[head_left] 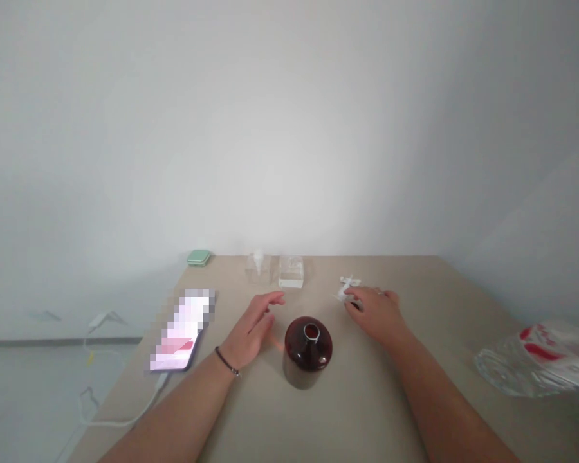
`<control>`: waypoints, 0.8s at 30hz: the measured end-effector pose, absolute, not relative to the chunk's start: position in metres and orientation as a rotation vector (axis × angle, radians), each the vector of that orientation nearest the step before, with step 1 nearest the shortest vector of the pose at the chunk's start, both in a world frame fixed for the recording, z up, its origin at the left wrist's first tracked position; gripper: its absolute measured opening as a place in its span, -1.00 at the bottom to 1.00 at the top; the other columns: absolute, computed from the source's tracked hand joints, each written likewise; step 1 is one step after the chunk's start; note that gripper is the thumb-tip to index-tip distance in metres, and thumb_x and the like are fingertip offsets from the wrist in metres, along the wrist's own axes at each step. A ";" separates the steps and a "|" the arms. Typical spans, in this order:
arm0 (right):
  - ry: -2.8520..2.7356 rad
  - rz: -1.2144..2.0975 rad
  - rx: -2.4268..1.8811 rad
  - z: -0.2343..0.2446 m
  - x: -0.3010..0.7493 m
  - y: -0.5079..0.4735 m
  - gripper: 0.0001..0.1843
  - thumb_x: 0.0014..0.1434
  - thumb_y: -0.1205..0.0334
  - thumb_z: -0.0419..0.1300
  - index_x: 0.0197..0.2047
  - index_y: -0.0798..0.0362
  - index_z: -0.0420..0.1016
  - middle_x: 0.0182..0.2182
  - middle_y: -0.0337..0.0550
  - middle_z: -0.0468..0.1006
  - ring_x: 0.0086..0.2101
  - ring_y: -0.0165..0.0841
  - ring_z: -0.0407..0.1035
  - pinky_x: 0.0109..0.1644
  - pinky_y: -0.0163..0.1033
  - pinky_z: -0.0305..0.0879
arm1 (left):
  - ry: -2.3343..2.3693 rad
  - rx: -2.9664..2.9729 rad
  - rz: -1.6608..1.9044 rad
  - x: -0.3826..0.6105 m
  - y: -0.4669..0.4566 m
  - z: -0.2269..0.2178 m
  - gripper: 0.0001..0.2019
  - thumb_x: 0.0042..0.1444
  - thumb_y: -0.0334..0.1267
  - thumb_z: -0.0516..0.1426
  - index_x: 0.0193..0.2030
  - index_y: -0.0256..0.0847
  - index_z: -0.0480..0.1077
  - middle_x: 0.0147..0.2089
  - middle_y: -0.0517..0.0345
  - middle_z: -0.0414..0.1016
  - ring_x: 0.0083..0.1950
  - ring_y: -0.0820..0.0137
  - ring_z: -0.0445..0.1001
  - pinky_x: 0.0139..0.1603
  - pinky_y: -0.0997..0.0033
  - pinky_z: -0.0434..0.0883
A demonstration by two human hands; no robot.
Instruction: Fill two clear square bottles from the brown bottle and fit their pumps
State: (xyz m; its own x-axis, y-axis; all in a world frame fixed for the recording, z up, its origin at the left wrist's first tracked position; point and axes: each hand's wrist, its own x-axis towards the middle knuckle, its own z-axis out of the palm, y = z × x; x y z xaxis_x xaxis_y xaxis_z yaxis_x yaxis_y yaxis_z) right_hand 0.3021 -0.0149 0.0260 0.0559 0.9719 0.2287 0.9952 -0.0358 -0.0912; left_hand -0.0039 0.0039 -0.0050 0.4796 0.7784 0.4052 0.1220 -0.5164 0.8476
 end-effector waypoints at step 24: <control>-2.071 -0.069 -2.223 0.029 0.300 -0.015 -0.53 0.12 0.20 0.10 0.11 -0.03 0.46 -0.20 0.01 0.67 -0.09 -0.07 0.49 0.10 0.08 0.03 | 0.481 1.761 0.816 0.016 -0.031 -0.001 0.15 -0.15 -0.23 0.44 0.42 0.02 -0.24 0.24 -0.09 0.36 0.19 0.06 0.45 0.29 -0.01 0.28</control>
State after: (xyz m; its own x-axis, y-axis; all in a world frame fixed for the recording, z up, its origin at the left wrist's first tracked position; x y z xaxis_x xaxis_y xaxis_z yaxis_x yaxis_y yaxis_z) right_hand 0.3005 -0.0146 0.0290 0.0725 0.9920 0.1032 0.9967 -0.0682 -0.0441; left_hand 0.0158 -0.0306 -0.0014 0.6824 0.6711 0.2898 -0.0713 -0.3335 0.9401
